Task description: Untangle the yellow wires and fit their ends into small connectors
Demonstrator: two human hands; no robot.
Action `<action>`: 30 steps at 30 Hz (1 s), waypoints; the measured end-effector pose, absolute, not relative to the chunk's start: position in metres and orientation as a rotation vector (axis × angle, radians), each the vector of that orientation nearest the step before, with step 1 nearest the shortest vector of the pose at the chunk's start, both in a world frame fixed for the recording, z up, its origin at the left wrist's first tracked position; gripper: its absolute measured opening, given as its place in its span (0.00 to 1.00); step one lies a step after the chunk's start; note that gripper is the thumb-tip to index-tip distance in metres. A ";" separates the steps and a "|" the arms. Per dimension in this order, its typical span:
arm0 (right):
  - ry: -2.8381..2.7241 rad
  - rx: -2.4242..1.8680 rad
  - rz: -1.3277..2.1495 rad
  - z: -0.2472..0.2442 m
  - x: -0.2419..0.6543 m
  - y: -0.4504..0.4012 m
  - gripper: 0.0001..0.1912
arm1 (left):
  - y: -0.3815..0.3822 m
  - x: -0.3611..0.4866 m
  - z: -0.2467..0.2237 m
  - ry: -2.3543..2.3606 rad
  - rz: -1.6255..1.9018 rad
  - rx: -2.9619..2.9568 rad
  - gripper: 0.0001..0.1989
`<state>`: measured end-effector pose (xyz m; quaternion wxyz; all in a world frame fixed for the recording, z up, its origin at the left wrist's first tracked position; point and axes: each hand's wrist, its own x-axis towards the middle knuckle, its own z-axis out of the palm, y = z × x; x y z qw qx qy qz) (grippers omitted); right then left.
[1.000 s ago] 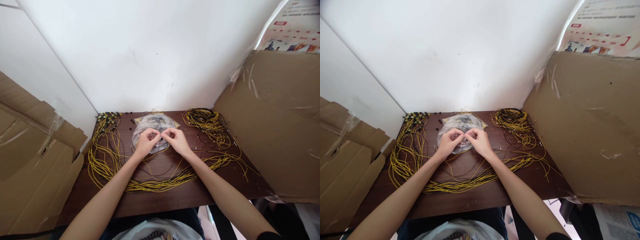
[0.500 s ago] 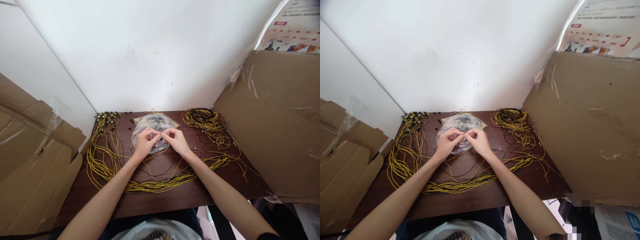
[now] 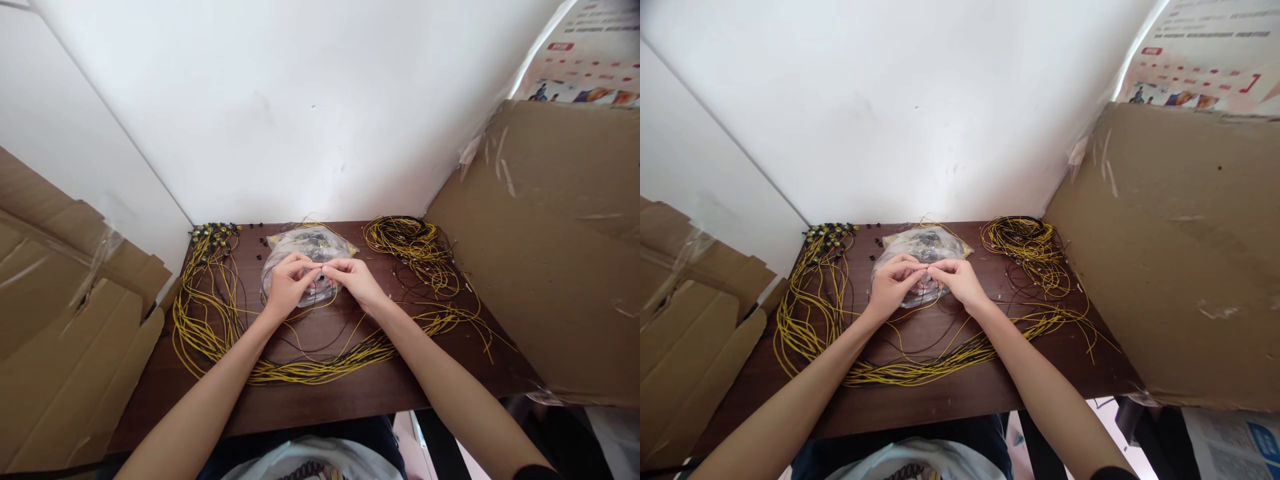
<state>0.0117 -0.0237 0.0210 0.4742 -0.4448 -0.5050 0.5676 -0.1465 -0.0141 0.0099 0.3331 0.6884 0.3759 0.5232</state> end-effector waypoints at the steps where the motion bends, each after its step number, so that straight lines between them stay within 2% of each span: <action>1: -1.220 -1.082 1.408 0.021 0.012 -0.024 0.15 | -0.015 -0.147 0.011 0.991 1.376 1.845 0.06; 9: -1.207 -1.080 1.432 0.024 0.012 -0.024 0.13 | -0.017 -0.148 0.013 0.991 1.427 2.085 0.07; 20: -1.261 -1.101 1.351 0.027 0.011 -0.025 0.12 | -0.019 -0.145 0.016 1.052 1.366 2.048 0.08; 30: -1.305 -1.139 1.325 0.032 0.010 -0.027 0.11 | -0.021 -0.146 0.022 1.086 1.285 2.079 0.05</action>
